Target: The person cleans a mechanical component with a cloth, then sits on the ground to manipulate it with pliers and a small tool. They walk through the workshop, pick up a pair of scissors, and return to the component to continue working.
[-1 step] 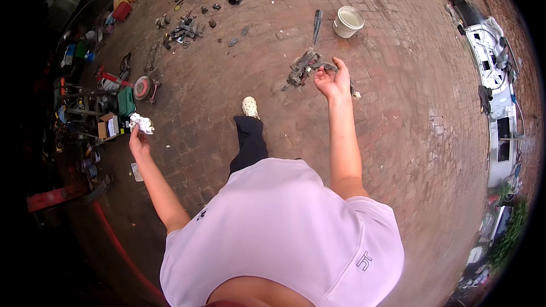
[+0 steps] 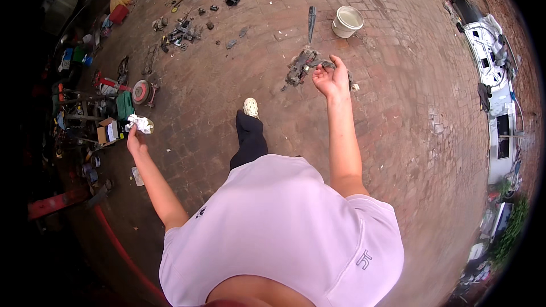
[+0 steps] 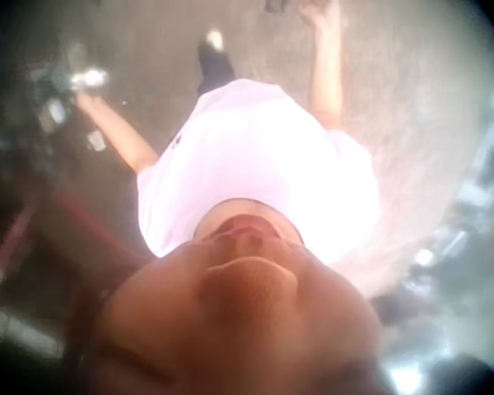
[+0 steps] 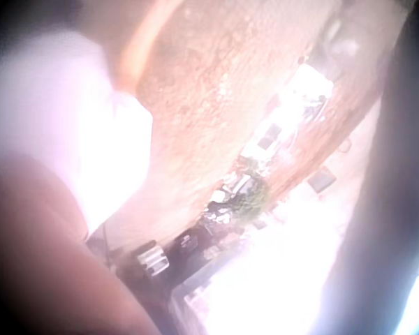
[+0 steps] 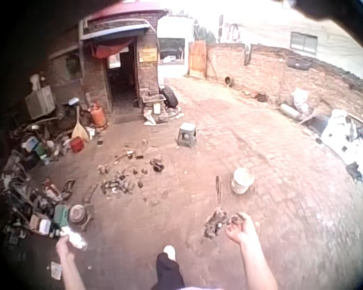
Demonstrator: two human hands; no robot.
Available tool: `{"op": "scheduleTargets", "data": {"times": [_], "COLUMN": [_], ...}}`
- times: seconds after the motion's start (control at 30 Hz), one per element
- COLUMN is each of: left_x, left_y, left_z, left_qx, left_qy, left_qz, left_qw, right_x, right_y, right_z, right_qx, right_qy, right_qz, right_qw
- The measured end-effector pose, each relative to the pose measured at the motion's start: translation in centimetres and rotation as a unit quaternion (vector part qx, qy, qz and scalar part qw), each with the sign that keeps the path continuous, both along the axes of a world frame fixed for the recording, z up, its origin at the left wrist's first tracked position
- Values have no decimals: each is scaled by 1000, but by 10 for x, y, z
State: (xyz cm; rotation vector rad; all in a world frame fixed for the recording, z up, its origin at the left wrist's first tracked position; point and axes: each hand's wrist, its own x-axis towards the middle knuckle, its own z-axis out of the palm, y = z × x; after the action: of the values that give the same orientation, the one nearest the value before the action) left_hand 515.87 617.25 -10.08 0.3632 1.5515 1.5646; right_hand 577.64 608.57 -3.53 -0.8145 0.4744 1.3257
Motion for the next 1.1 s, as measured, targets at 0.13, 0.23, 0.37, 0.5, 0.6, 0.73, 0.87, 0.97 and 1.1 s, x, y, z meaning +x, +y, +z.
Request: {"op": "scheduleTargets", "data": {"times": [0.13, 0.23, 0.37, 0.5, 0.6, 0.73, 0.87, 0.97, 1.1], "left_x": [70, 156, 331, 475, 560, 625, 657, 657, 658], "left_y": [131, 217, 296, 361, 441, 542, 636, 703, 788], "left_z": [21, 19, 68, 90, 87, 79, 86, 91, 68], "left_qx": [-2, 62, 86, 109, 92, -9, -43, -39, -85], "left_qy": [59, 22, -13, -37, -44, 0, 49, 40, -20], "left_qz": [35, -162, -390, -573, -658, -684, -678, -634, -570], "left_qw": [998, 985, 917, 811, 746, 730, 732, 772, 817], "right_x": [19, 28, 45, 79, 100, 113, 133, 143, 160], "right_y": [82, 142, 225, 315, 409, 520, 622, 696, 785], "right_z": [-8, 8, 18, -10, -21, -16, -12, 4, -11], "right_qx": [13, 11, 34, 7, -23, 20, 110, 139, 204], "right_qy": [-83, -165, -297, -390, -447, -431, -422, -422, -466], "right_qz": [16, 36, 97, 187, 257, 300, 345, 425, 474], "right_qw": [996, 986, 949, 902, 857, 851, 831, 788, 719]}}
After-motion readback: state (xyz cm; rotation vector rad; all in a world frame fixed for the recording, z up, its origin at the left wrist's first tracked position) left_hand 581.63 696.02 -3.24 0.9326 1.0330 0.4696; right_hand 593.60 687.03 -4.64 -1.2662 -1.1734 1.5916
